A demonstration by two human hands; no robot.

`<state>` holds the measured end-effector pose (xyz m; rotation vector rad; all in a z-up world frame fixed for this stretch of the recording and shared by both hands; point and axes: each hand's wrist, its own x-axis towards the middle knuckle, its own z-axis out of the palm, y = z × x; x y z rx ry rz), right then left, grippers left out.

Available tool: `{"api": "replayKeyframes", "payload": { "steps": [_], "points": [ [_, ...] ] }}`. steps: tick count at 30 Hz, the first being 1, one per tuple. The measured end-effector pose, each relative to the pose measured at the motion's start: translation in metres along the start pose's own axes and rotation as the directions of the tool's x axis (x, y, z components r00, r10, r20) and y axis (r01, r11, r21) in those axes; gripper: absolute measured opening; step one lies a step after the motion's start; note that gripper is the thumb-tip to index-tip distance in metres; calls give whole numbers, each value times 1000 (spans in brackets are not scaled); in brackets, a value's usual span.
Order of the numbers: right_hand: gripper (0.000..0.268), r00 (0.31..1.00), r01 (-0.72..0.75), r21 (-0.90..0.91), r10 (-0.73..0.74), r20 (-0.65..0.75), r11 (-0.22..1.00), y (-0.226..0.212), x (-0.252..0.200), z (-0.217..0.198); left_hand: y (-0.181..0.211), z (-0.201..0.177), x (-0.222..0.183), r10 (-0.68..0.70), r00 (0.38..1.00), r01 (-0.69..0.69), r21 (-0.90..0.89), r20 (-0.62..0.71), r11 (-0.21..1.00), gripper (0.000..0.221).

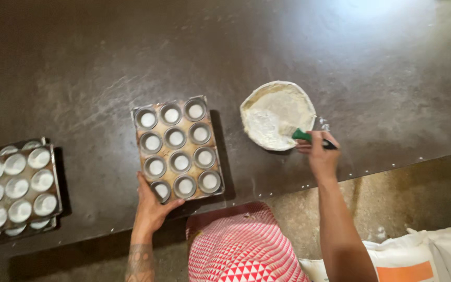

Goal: The person uses a brush to apply a white substance to the inside of muffin tins on a large metal table.

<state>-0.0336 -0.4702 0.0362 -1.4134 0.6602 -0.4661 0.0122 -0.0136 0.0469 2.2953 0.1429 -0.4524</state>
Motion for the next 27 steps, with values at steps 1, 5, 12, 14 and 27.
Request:
{"api": "replayKeyframes", "payload": {
  "steps": [1, 5, 12, 14, 27],
  "points": [
    [25, 997, 69, -10, -69, 30, 998, -8, -16, -2, -3, 0, -1, 29, 1000, -29, 7, 11, 1000, 154],
    [21, 922, 286, -132, -235, 308, 949, -45, -80, 11, -15, -2, 2, 94, 995, -93, -15, 40, 996, 153],
    [37, 457, 776, -252, -241, 856, 578, -108, -147, 55, -17, -9, 4, 231, 972, -223, -139, 47, 965, 147],
    [46, 189, 954, -160, -93, 978, 253, -117, -152, 68, -15, -11, 3, 213, 975, -198, -198, 58, 960, 147],
    [27, 661, 588, -684, 230, 714, 433, -55, -133, 192, -21, -11, 1, 202, 976, -187, -173, 77, 967, 144]
  ]
}}
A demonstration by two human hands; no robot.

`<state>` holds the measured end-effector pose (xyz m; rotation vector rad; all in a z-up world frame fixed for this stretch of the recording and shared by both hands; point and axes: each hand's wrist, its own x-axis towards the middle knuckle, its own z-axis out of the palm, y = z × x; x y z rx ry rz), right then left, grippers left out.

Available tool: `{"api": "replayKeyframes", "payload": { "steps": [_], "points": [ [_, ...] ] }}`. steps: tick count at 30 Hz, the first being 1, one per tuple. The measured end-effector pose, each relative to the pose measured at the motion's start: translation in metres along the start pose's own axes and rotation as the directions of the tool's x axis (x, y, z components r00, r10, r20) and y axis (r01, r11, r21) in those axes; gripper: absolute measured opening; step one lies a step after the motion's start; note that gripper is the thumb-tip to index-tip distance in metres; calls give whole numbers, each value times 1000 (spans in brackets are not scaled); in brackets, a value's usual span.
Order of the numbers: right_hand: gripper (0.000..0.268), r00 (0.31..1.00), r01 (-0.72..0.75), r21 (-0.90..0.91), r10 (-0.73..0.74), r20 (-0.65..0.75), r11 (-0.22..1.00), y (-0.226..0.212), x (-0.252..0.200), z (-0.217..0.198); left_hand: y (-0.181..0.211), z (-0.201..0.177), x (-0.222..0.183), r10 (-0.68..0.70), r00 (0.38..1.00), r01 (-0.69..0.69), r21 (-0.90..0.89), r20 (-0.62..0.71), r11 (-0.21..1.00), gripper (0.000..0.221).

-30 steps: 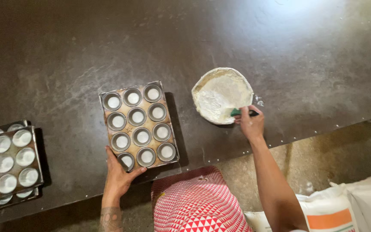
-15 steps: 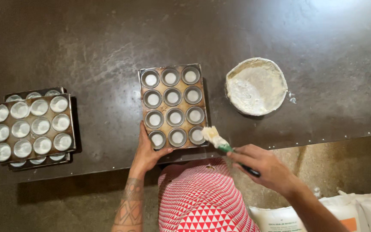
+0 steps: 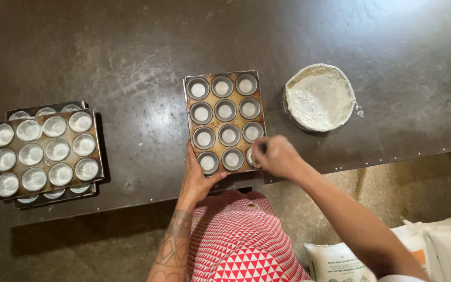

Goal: The person uses a brush to apply a white substance to the inside of muffin tins on a large metal table.

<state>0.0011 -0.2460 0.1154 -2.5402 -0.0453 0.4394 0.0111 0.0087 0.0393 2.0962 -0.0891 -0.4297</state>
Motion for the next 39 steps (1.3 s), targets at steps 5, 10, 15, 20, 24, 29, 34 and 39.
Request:
{"api": "replayKeyframes", "payload": {
  "steps": [5, 10, 15, 20, 24, 29, 34, 39],
  "points": [
    [39, 827, -221, 833, 550, -116, 507, 46, -10, 48, 0, -1, 0, -5, 1000, 5, -7, 18, 1000, 142],
    [49, 776, 240, 948, 628, -58, -209, 52, -74, 89, -1, -3, 1, 29, 999, -29, 16, 14, 999, 143],
    [45, 697, 471, 872, 551, -460, 133, 89, -126, 53, -4, 3, 0, 50, 999, -50, 123, 8, 991, 139],
    [28, 550, 324, 693, 468, -692, 644, 108, -135, 3, 2, 13, 1, 79, 997, -73, 191, -27, 979, 146],
    [24, 612, 32, 649, 498, -614, 760, 126, -105, -39, 10, 7, 0, 72, 997, -64, 200, -32, 978, 145],
    [23, 698, -119, 533, 452, -556, 838, 172, -54, -84, 20, 4, 0, 14, 999, -8, 194, -32, 981, 147],
    [25, 886, -223, 441, 369, -280, 869, 210, 6, -70, 23, 5, -1, -88, 996, 92, 190, -29, 977, 149],
    [23, 860, -138, 513, 360, -363, 847, 219, 14, -63, 24, 6, 0, -57, 997, 69, 215, -60, 974, 150]
  ]
}}
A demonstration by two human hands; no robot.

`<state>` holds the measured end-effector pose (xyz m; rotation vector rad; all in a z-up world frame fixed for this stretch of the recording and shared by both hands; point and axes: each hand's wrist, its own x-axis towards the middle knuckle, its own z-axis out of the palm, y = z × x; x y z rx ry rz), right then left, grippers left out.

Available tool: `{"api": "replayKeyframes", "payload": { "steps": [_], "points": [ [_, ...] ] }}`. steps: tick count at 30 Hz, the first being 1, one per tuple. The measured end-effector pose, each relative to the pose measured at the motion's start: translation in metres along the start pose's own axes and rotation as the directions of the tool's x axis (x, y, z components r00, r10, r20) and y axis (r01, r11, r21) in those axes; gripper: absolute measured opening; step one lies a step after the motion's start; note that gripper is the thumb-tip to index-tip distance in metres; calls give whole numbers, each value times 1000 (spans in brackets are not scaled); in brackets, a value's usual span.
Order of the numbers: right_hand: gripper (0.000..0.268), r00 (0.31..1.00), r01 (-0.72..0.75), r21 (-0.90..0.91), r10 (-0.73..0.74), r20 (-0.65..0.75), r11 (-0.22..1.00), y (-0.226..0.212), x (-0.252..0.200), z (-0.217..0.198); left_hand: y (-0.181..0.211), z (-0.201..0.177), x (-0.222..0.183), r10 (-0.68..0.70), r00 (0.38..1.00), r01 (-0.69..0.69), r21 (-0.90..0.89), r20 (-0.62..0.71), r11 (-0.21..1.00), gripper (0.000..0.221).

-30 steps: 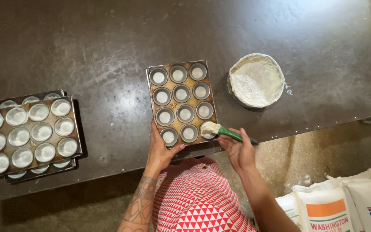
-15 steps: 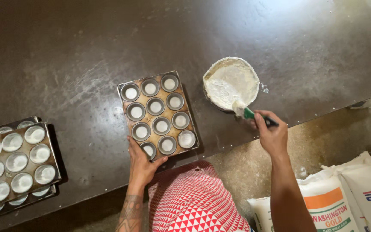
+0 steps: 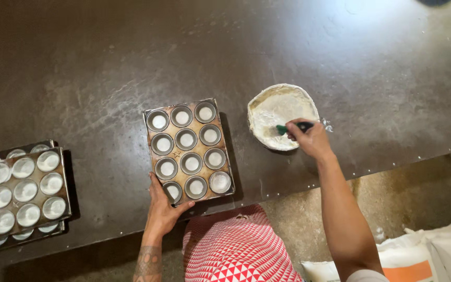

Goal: The person uses a brush to apply a white substance to the inside of muffin tins on a large metal table.

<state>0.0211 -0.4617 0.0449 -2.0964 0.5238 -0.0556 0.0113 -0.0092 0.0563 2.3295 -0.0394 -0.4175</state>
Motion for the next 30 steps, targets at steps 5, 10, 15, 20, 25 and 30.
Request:
{"api": "replayKeyframes", "payload": {
  "steps": [5, 10, 15, 20, 25, 30],
  "points": [
    [24, 995, 75, -61, -71, 66, 995, -5, 0, 11, 3, 0, 1, 50, 998, -51, -25, -41, 998, 149],
    [28, 994, 102, 639, -54, -95, 763, -14, -52, -6, 0, 1, -5, 5, 998, -12, -112, -64, 994, 150],
    [28, 991, 99, 587, -134, 16, 803, -48, -122, 17, -17, 2, 1, 45, 999, -48, -190, -24, 981, 147],
    [29, 895, 360, 140, -384, 229, 922, -112, -172, 37, -37, 0, 5, 122, 991, -102, -258, 62, 961, 144],
    [51, 324, 939, -127, -699, 638, 320, -158, -170, 59, -48, 3, 5, 173, 978, -132, -284, 121, 950, 137],
    [33, 256, 965, -200, -456, 852, 169, -178, -159, 105, -52, 6, 7, 170, 975, -129, -255, 145, 958, 137]
  ]
}}
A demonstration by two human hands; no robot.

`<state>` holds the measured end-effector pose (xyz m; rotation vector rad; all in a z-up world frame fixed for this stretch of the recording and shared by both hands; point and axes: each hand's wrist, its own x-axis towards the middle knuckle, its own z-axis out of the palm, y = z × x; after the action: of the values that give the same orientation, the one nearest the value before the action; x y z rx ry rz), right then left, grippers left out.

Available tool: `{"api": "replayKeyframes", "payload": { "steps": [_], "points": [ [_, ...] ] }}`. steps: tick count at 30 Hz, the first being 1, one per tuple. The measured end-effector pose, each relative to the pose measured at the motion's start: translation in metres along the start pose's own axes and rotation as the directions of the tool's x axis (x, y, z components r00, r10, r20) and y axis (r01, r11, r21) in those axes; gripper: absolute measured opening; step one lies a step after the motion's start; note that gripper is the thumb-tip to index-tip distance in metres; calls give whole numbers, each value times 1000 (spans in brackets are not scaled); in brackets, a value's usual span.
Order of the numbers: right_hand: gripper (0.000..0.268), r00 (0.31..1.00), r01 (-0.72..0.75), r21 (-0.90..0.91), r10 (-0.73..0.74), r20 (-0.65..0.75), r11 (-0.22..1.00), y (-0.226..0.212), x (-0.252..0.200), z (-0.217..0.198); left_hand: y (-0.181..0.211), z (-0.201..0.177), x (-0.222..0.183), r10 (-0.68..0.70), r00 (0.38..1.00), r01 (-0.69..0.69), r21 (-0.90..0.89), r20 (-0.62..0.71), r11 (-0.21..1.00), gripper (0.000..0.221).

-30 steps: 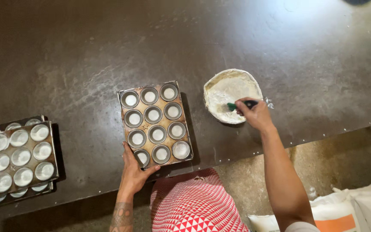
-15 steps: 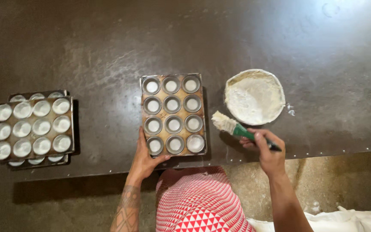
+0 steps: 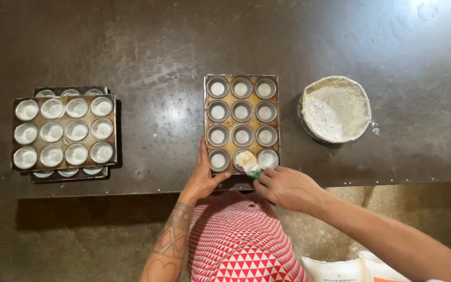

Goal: The person uses a brush to apply a white substance to the inside of muffin tins on a large metal table.

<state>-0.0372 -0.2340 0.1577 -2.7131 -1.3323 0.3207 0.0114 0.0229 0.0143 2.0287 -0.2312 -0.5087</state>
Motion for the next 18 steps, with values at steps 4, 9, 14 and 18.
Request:
{"api": "replayKeyframes", "payload": {
  "steps": [4, 9, 14, 18],
  "points": [
    [23, 979, -200, 192, 190, 73, 961, 6, 51, 22, -2, 1, -2, 49, 999, -49, -2, -21, 999, 135],
    [34, 567, -445, 863, 821, 64, 240, 35, 63, 68, -1, 1, -4, 52, 998, -53, -4, -18, 999, 132],
    [41, 285, 400, 814, 901, 326, -421, -2, 33, 119, 1, 0, -3, 71, 997, -71, 12, -12, 997, 131],
    [46, 226, 487, 807, 941, 253, -334, -34, -17, 114, 3, -3, -4, 69, 997, -69, -12, -19, 998, 131]
  ]
}}
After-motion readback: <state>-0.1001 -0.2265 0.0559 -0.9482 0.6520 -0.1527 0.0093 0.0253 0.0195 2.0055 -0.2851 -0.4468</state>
